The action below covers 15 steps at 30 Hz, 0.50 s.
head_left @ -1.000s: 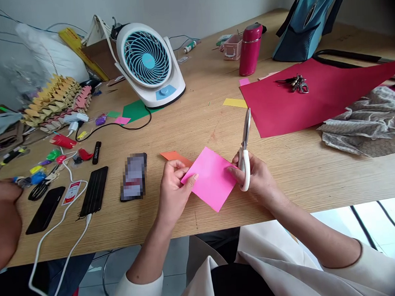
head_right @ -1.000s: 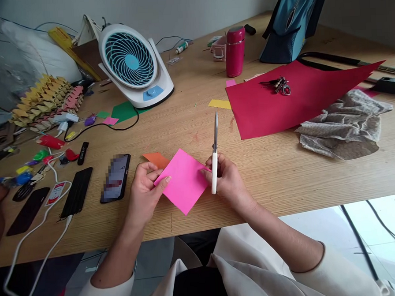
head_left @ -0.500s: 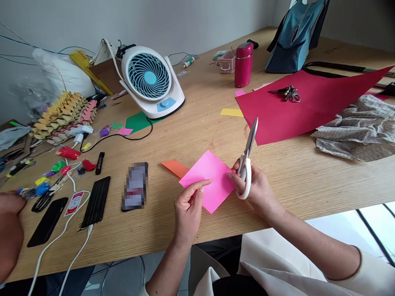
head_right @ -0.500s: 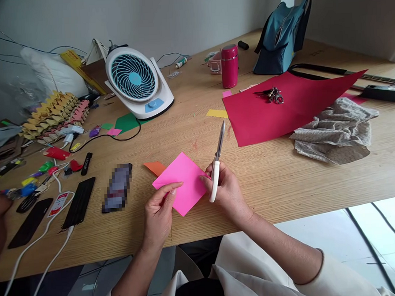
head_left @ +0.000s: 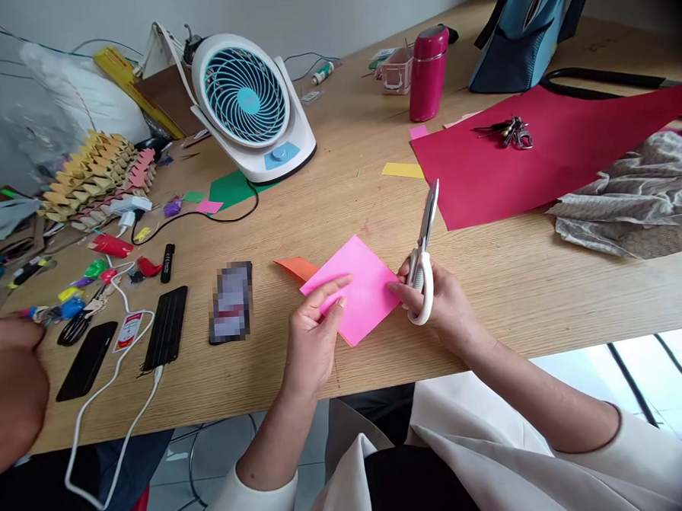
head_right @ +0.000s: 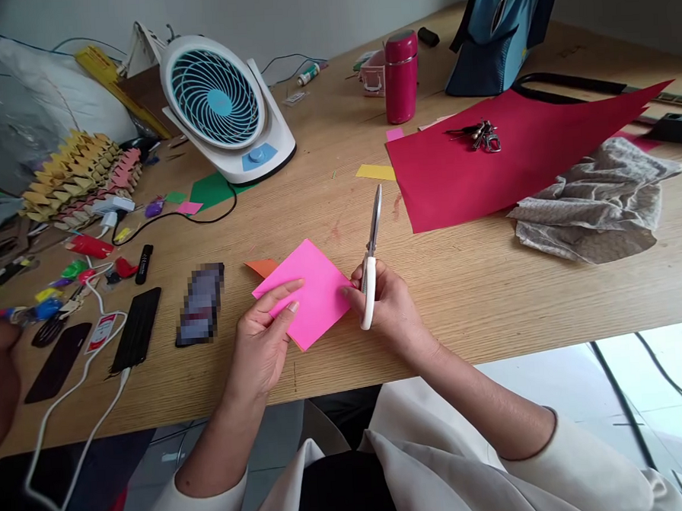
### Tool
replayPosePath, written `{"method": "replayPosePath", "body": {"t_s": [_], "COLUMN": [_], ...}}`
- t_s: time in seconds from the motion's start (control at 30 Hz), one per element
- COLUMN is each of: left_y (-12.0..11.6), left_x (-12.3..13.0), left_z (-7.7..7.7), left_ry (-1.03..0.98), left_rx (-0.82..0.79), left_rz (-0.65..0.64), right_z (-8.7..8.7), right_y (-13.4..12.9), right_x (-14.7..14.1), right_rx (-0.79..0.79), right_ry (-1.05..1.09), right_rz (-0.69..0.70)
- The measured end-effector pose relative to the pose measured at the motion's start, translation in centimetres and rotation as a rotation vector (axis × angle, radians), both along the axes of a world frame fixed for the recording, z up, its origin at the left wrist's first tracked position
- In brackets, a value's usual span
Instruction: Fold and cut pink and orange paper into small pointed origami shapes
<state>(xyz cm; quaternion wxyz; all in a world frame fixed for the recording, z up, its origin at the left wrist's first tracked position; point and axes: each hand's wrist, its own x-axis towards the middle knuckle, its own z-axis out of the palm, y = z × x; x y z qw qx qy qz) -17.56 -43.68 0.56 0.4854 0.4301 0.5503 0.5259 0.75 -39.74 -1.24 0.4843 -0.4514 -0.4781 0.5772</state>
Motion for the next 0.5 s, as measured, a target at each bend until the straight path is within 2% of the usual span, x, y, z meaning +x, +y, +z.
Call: {"method": "replayPosePath", "body": {"t_s": [0.13,0.3,0.5], "left_y": [-0.1,-0.2,-0.3], "left_x": [0.2,0.5,-0.3], "left_z": [0.2,0.8,1.3], "left_ry": [-0.098,-0.252,-0.299], "left_rx": [-0.033,-0.060,-0.081], "left_rz": [-0.032,-0.041,0.057], "right_z": [-0.3,0.3,0.7], "right_y": [-0.1,-0.2,-0.2], "right_x": [-0.1,-0.1,0.2], "right_rx": [-0.022,-0.032,-0.017], "right_ry": [0.001,0.005,0.053], "right_rz": [0.028,0.029,-0.016]}}
